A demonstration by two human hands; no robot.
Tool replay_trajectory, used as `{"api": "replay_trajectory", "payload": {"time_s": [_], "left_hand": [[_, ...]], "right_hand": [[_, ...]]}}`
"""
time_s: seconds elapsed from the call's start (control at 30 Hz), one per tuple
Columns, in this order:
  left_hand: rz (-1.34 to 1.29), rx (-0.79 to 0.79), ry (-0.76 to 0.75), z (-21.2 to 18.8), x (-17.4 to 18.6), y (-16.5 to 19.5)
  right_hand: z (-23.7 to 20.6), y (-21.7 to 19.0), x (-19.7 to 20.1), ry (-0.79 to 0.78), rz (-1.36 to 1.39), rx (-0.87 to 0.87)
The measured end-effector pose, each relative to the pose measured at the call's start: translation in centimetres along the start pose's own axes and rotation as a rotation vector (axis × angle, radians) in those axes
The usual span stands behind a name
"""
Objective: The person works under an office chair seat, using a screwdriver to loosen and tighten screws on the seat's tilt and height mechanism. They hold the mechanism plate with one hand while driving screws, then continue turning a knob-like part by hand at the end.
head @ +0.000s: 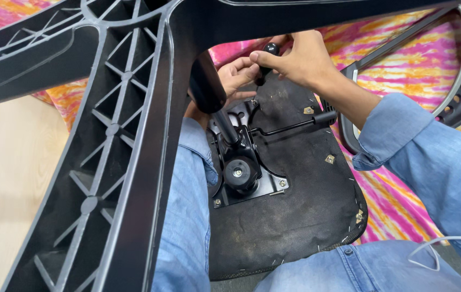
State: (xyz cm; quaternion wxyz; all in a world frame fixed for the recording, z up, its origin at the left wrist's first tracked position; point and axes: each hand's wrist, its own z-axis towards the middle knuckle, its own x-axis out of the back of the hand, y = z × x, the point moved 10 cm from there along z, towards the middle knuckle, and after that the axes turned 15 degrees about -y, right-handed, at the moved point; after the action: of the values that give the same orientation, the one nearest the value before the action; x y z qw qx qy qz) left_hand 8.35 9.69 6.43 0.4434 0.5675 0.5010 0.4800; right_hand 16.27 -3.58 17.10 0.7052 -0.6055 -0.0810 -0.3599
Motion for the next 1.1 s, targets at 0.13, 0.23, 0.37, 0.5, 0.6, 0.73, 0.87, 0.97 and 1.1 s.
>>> {"api": "replay_trajectory", "payload": {"time_s": [0.13, 0.23, 0.37, 0.5, 0.6, 0.73, 0.87, 0.97, 1.1], "left_hand": [[-0.002, -0.004, -0.006, 0.0, 0.1, 0.0], [-0.004, -0.009, -0.018, 0.3, 0.2, 0.0], [-0.013, -0.013, -0.016, 0.5, 0.1, 0.0], [-0.020, 0.004, 0.032, 0.2, 0.1, 0.0], [-0.032, 0.044, 0.140, -1.1, 0.7, 0.0], [-0.085, 0.032, 0.529, -6.0, 1.9, 0.6], [-0.196, -0.047, 1.000, -17.3, -0.7, 1.0], [0.119, 0.099, 1.089, -22.2, -5.7, 4.0], [0.226, 0.379, 0.868, -22.5, -13.8, 5.8]], "right_hand": [[0.5, 0.6, 0.4, 0.008, -0.194, -0.087], [0.7, -1.0, 0.3, 0.023, -0.317, 0.046], [0.9, 0.8, -1.3, -0.131, 0.048, -0.024], [0.4, -0.1, -1.1, -0.111, 0.113, 0.148], [0.9, 0.2, -0.7, -0.109, -0.039, 0.101], [1.1, 0.4, -0.1, -0.085, -0.003, 0.021], [0.7, -0.3, 0.1, -0.093, 0.021, 0.030], [0.6, -0.1, -0.5, -0.108, 0.044, -0.006], [0.4, -0.3, -0.5, -0.077, 0.103, 0.020]]}}
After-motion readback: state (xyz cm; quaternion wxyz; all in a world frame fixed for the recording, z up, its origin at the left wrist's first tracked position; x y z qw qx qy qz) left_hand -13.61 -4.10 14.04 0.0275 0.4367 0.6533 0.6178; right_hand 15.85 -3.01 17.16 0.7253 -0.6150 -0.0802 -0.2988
